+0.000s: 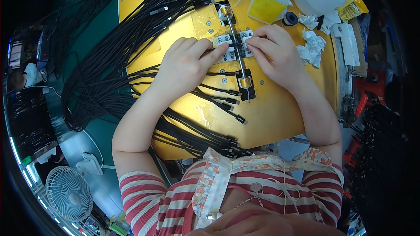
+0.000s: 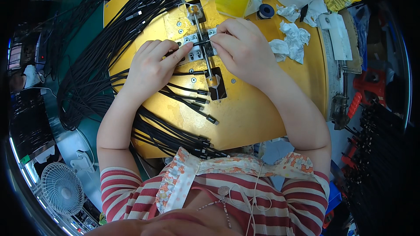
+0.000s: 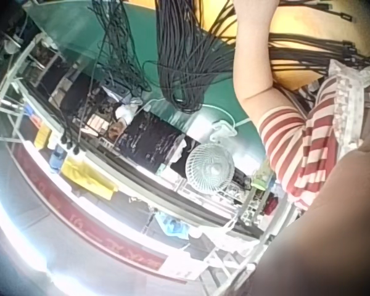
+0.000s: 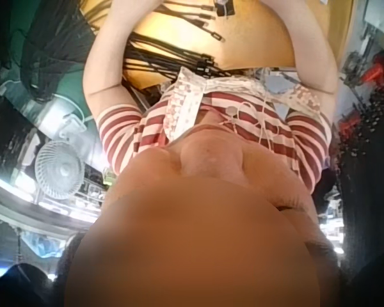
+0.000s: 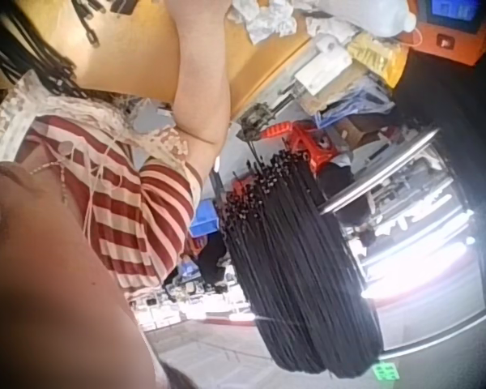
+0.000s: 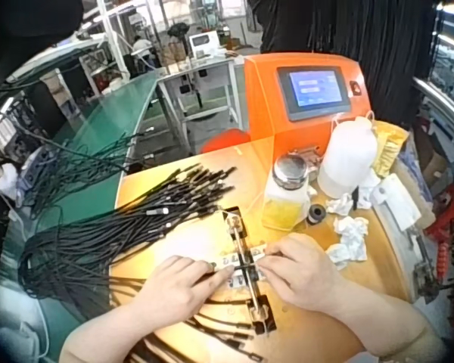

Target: Processing black cables using an industrial machine at a factory workbench.

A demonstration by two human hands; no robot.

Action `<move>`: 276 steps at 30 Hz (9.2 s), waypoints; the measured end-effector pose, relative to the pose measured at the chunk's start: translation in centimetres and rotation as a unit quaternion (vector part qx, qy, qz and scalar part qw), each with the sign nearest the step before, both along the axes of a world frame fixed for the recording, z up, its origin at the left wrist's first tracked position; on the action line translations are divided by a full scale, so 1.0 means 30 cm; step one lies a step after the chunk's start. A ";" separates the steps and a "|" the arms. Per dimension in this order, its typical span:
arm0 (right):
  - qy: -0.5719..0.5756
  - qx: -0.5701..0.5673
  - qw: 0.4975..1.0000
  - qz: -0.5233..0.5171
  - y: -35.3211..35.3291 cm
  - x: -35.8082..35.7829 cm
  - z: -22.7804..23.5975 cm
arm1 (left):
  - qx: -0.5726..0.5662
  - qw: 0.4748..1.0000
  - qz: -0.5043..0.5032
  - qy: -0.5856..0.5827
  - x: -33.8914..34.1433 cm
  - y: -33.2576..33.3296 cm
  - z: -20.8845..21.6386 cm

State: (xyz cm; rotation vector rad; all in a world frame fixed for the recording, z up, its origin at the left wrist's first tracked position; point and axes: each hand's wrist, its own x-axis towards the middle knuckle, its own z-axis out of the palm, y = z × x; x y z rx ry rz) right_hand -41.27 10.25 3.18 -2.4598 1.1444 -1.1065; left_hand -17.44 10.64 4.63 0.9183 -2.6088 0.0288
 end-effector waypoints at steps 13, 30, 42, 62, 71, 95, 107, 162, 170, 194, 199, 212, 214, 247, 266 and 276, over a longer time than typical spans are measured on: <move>0.002 -0.032 0.999 0.029 0.001 -0.003 -0.009 | 0.031 0.999 -0.020 0.014 0.000 -0.015 -0.003; -0.018 -0.049 0.999 -0.012 -0.005 -0.004 -0.035 | 0.460 0.880 -0.005 -0.115 0.088 0.324 0.154; -0.016 -0.014 1.000 -0.010 0.002 -0.006 -0.024 | 0.222 0.874 0.418 -0.109 0.317 0.014 0.088; -0.053 -0.019 0.998 0.002 0.010 -0.017 0.002 | -0.091 0.974 0.101 0.181 0.056 0.081 0.280; -0.166 0.018 0.970 0.176 0.058 0.029 0.036 | -0.099 0.993 -0.053 0.043 -0.053 0.045 0.042; -0.143 0.068 0.982 0.100 0.039 0.018 0.031 | -0.040 0.994 -0.024 0.100 -0.018 0.033 0.022; -0.070 0.095 0.993 -0.026 -0.006 0.021 -0.018 | 0.037 0.998 0.006 0.052 -0.006 0.016 -0.019; -0.091 0.113 0.988 0.043 -0.014 0.014 0.002 | 0.006 1.000 0.008 0.022 -0.002 0.016 0.006; -0.061 0.138 0.988 0.030 -0.027 0.012 -0.006 | 0.012 1.000 0.009 0.019 -0.002 0.006 -0.007; -0.092 0.316 0.940 0.093 0.018 -0.041 0.043 | 0.037 0.999 0.008 0.018 -0.006 0.009 -0.002; -0.086 0.312 0.940 0.109 0.010 -0.048 0.053 | 0.042 0.999 0.008 0.021 -0.006 0.007 0.004; -0.186 0.239 0.926 0.227 0.058 -0.004 0.077 | 0.188 0.977 -0.053 0.089 -0.010 0.071 0.072; -0.186 0.167 0.938 0.240 0.056 0.008 0.066 | 0.158 0.982 -0.032 0.094 -0.027 0.078 0.059; -0.044 0.085 0.995 0.023 -0.017 0.004 -0.007 | -0.013 1.000 0.007 0.010 -0.023 0.012 -0.020; -0.100 0.210 0.962 0.145 0.051 -0.004 0.059 | 0.056 0.998 0.022 0.037 -0.037 0.020 0.006; -0.137 0.358 0.922 0.062 0.032 -0.023 0.070 | 0.107 0.992 0.025 0.068 -0.019 0.002 -0.008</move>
